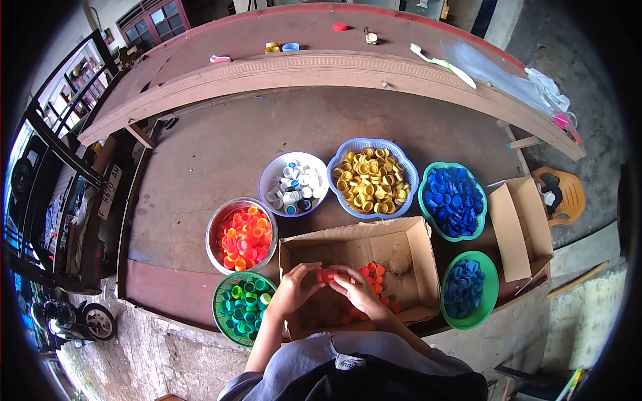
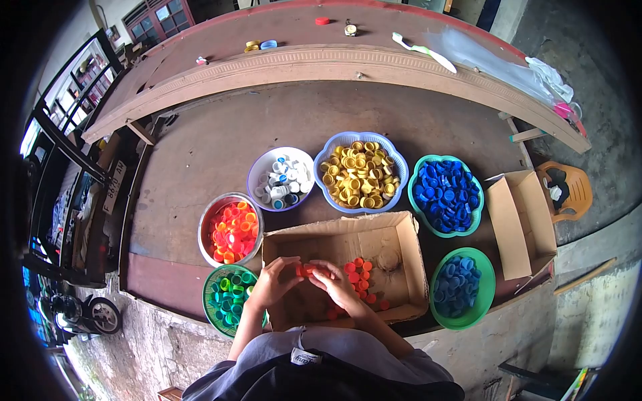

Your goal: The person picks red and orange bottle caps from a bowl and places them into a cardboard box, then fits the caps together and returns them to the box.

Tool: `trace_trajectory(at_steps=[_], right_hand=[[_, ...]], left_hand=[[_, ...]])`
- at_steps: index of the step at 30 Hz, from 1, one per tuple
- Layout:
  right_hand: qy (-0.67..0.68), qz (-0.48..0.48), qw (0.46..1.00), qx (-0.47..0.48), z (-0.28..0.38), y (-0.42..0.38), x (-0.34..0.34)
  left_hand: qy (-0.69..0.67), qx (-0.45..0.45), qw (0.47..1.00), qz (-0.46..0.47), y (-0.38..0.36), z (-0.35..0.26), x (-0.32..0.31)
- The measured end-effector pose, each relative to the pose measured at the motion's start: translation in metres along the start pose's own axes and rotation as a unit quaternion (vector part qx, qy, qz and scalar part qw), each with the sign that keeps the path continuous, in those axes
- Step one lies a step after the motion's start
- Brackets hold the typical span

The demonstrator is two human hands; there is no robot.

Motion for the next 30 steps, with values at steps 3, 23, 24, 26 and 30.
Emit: trace_trajectory(at_steps=[3,23,24,26,30], right_hand=[[0.042,0.005,0.998,-0.037,0.001,0.002,0.002],[0.039,0.106,0.994,0.007,0.014,0.006,0.0],[0.054,0.121,0.991,0.012,0.017,0.006,-0.003],[0.009,0.119,0.993,-0.003,0.029,0.002,-0.009],[-0.001,0.109,0.994,-0.005,0.035,-0.003,-0.022]], left_hand=[[0.002,-0.007,1.0,-0.027,0.003,0.009,0.01],[-0.094,-0.043,0.986,0.127,0.03,-0.007,-0.007],[-0.132,-0.021,0.981,0.139,0.03,-0.006,-0.011],[-0.109,-0.053,0.985,0.125,0.032,-0.008,-0.008],[-0.131,-0.059,0.986,0.091,0.034,-0.008,0.002]])
Point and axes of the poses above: each hand's wrist, its own y-axis towards the middle knuckle, its own x-axis out of the back of the hand, z = x × y, the point moved 3 cm from there along y, towards the middle knuckle, and after that the axes turned 8 degrees about -z, right-handed, at the moved point
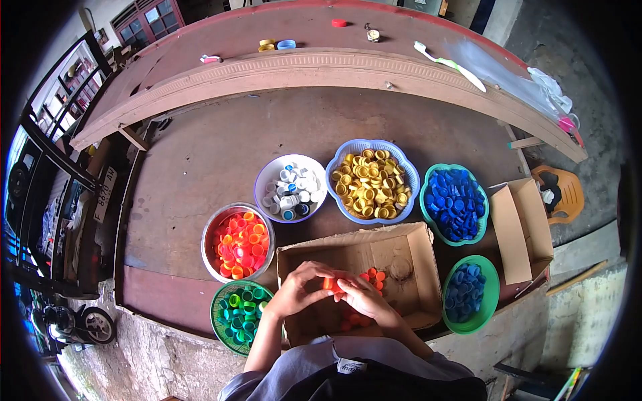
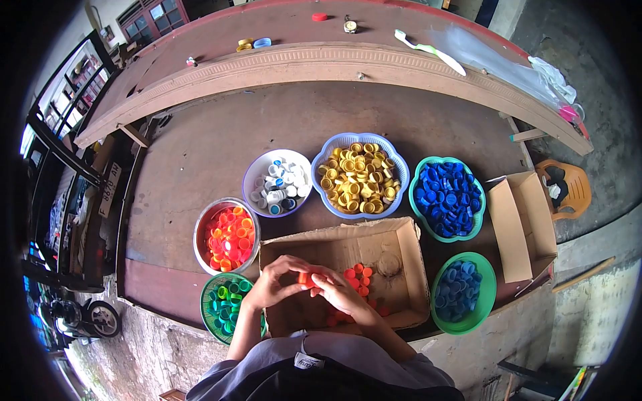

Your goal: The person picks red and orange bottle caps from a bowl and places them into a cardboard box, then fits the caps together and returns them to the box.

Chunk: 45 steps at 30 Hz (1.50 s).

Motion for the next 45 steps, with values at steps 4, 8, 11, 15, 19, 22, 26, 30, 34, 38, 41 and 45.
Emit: trace_trajectory(at_steps=[4,8,11,15,19,22,26,30,34,38,41,45], right_hand=[[-0.005,-0.003,1.0,0.03,0.0,0.003,0.002],[-0.005,-0.038,0.998,0.044,-0.001,0.005,0.012],[-0.003,-0.059,0.998,0.037,-0.002,0.007,0.016],[-0.013,-0.094,0.995,0.035,-0.004,0.01,0.018],[0.004,-0.071,0.997,0.043,-0.014,0.012,0.019],[0.013,-0.072,0.996,0.05,-0.014,0.01,0.014],[0.008,-0.079,0.997,0.013,-0.006,0.005,0.01],[-0.005,-0.035,0.999,0.011,-0.007,0.006,0.003],[-0.054,-0.04,0.998,0.01,-0.017,0.009,0.0],[-0.067,-0.041,0.997,0.004,-0.018,0.008,0.003],[-0.068,-0.075,0.995,-0.012,-0.018,0.008,0.01],[-0.012,-0.081,0.997,0.009,-0.016,0.009,0.015]], left_hand=[[0.102,0.05,0.98,-0.162,-0.009,0.008,0.044],[0.298,0.107,0.901,-0.297,-0.025,0.045,0.093],[0.387,0.108,0.871,-0.282,-0.04,0.08,0.102],[0.303,0.089,0.914,-0.254,-0.025,0.054,0.074],[0.121,-0.015,0.992,-0.04,0.0,0.01,0.011],[0.01,0.03,0.999,0.003,0.004,0.009,-0.018],[0.051,-0.004,0.998,0.021,0.006,0.004,-0.014],[0.016,0.012,0.999,0.03,-0.004,0.01,-0.008],[0.068,0.079,0.993,-0.062,-0.014,0.01,0.02],[0.346,0.096,0.907,-0.219,-0.027,0.035,0.077],[0.418,0.114,0.872,-0.229,-0.039,0.068,0.107],[0.435,0.104,0.865,-0.23,-0.033,0.059,0.087]])
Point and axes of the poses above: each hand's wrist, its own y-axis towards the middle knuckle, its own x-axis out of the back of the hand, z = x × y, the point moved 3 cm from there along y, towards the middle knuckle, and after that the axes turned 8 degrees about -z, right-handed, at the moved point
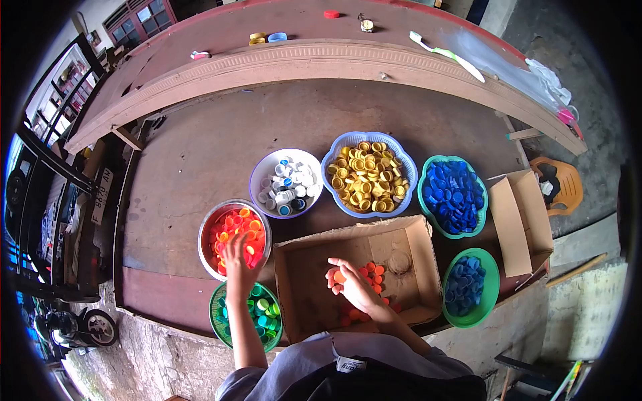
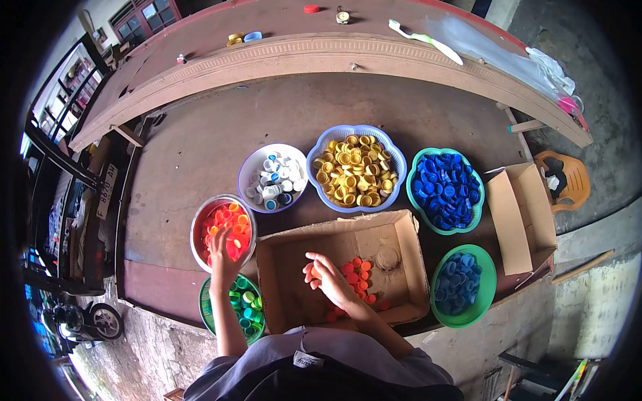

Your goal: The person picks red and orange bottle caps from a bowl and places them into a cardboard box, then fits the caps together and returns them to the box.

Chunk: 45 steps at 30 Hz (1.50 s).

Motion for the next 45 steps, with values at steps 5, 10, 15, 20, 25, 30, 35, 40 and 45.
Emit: trace_trajectory(at_steps=[5,10,15,20,25,30,35,40,45], right_hand=[[0.056,-0.007,0.998,-0.033,0.001,0.0,-0.004],[0.097,-0.053,0.993,-0.05,-0.01,-0.005,-0.002],[-0.06,-0.005,0.997,-0.057,0.005,-0.023,0.007],[-0.734,0.05,0.674,0.064,-0.004,-0.052,0.081],[-0.797,0.14,0.588,-0.012,-0.03,-0.061,0.095],[-0.773,0.103,0.624,-0.043,-0.045,-0.057,0.099],[-0.753,0.087,0.648,-0.068,-0.069,-0.04,0.128],[-0.731,0.128,0.67,-0.006,-0.032,-0.037,0.105],[-0.453,0.063,0.887,0.062,0.005,-0.043,0.071]], left_hand=[[-0.23,-0.151,0.95,0.148,-0.016,-0.103,-0.004],[-0.274,-0.185,0.927,0.176,-0.036,-0.118,-0.029],[-0.275,-0.148,0.938,0.153,-0.025,-0.101,-0.014],[-0.083,0.013,0.996,-0.025,0.002,-0.017,0.018],[-0.002,0.051,0.999,-0.019,-0.001,0.025,0.019],[-0.091,0.025,0.995,-0.014,-0.016,-0.007,0.008],[-0.21,-0.051,0.976,0.012,-0.03,-0.073,0.0],[-0.269,-0.119,0.938,0.182,-0.059,-0.114,-0.031],[-0.377,-0.097,0.874,0.289,-0.084,-0.134,-0.045]])
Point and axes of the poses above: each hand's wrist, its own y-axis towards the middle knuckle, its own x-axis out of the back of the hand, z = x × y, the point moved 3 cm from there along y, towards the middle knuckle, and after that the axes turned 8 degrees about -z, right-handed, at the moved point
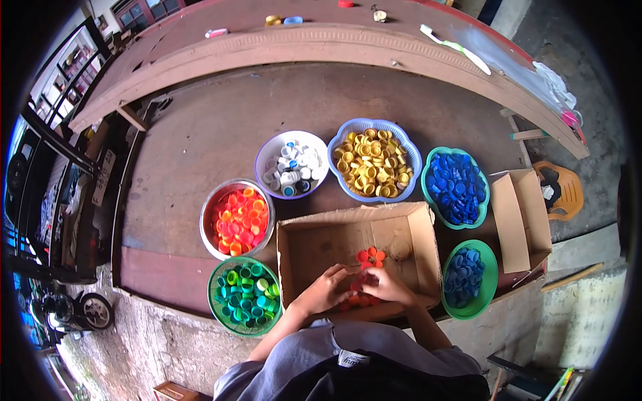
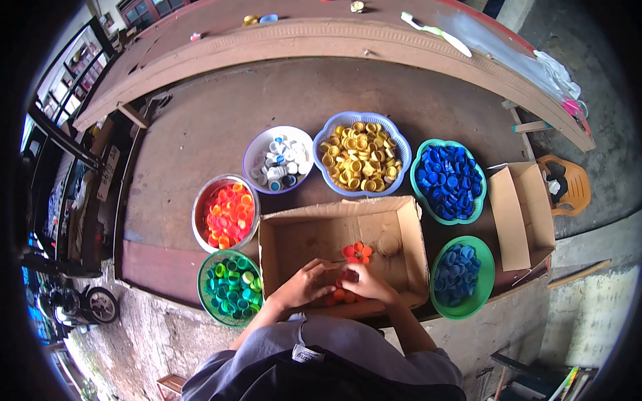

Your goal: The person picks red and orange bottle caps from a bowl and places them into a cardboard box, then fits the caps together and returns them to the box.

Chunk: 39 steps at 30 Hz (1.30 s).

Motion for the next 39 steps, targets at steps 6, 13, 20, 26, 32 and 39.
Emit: trace_trajectory(at_steps=[6,13,20,26,32,39], right_hand=[[0.296,0.024,0.954,-0.05,0.038,-0.004,-0.017],[0.114,-0.064,0.991,0.003,0.044,-0.01,-0.014],[-0.455,-0.104,0.877,-0.109,-0.017,-0.04,0.038],[-0.451,0.013,0.882,-0.136,-0.058,-0.047,0.014],[-0.428,0.062,0.891,-0.139,-0.064,-0.039,0.005],[-0.45,0.029,0.87,-0.199,-0.032,-0.027,-0.032]], left_hand=[[-0.078,-0.065,0.993,-0.056,0.002,-0.013,0.017],[0.061,-0.019,0.988,-0.141,-0.016,-0.009,0.072],[0.306,0.009,0.898,-0.316,-0.023,0.068,0.187],[0.416,0.158,0.865,-0.23,-0.033,0.143,0.172],[0.429,0.344,0.832,-0.077,0.006,0.159,0.176],[0.456,0.262,0.829,-0.189,0.027,0.193,0.194]])
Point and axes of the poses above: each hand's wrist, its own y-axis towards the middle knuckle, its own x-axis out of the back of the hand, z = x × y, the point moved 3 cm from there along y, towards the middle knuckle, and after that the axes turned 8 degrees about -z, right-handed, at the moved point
